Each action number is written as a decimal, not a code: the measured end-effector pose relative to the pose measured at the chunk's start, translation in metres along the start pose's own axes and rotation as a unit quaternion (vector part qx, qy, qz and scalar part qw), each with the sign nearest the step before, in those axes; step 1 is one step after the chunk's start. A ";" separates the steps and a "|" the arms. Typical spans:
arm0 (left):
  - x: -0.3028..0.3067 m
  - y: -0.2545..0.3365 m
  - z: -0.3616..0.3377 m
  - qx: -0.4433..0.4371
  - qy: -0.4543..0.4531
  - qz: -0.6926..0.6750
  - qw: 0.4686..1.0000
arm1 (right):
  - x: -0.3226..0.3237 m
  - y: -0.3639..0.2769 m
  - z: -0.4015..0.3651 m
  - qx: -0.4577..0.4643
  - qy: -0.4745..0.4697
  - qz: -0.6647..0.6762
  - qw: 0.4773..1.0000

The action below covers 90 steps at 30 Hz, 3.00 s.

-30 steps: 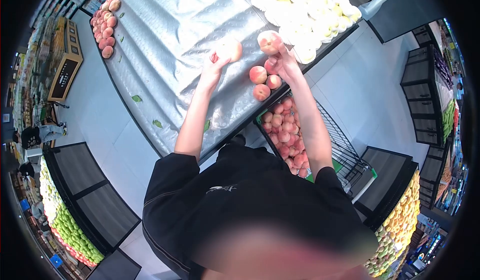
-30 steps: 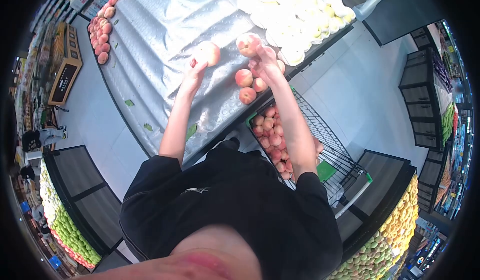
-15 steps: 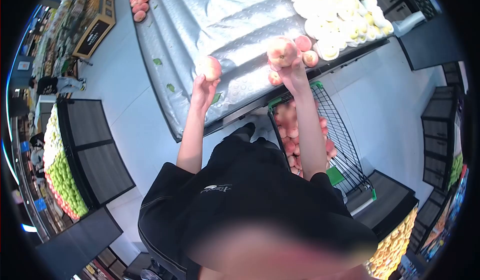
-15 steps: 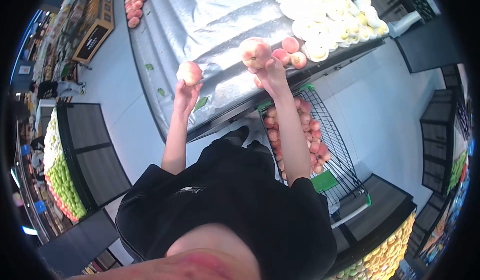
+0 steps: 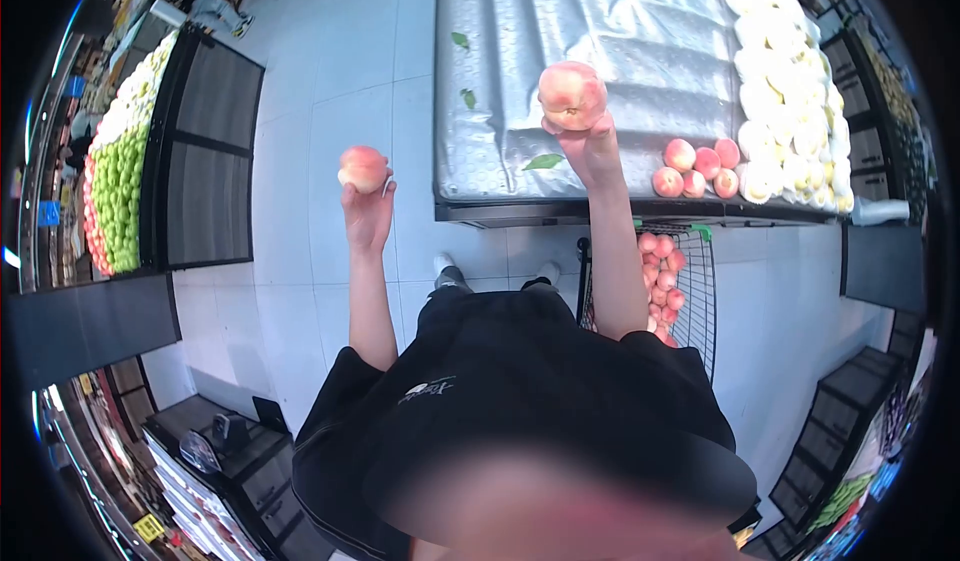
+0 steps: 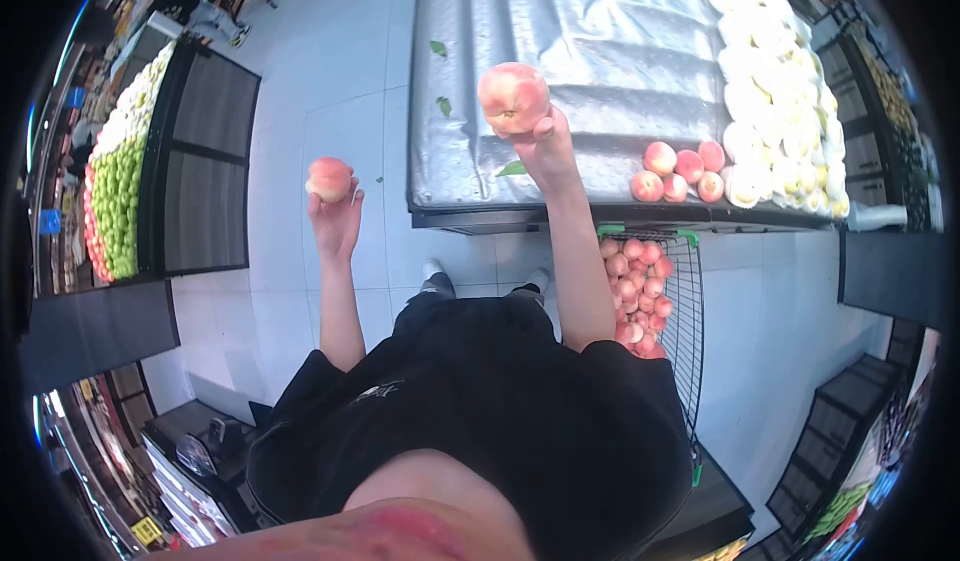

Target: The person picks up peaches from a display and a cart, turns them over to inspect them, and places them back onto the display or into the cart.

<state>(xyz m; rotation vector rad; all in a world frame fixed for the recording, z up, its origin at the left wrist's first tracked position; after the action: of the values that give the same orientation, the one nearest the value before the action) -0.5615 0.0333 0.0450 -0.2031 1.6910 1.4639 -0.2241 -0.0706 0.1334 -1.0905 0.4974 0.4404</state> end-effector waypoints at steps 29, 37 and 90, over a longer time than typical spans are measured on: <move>0.347 0.156 0.173 0.060 -0.004 -0.004 0.998 | 0.037 0.316 0.236 0.019 0.307 0.051 0.950; 0.376 0.179 0.354 0.124 -0.054 0.043 0.990 | 0.156 0.349 0.335 0.027 0.401 0.059 0.914; 0.253 0.035 1.277 0.317 -0.234 0.005 0.919 | 0.530 0.106 0.813 -0.184 0.576 -0.747 0.277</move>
<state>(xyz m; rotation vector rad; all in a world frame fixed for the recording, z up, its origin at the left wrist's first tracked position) -0.1096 1.2526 -0.0190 0.4742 1.6580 0.8096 0.2768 0.7633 0.0528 -1.6683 0.3139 -2.2800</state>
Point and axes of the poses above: each hand's wrist, its own z-axis towards the middle knuckle, its own x-axis out of the back of the hand, y = z × x, the point moved 7 cm from there along z, towards the middle knuckle, and after that the axes turned 8 degrees about -y, right-handed, at the moved point
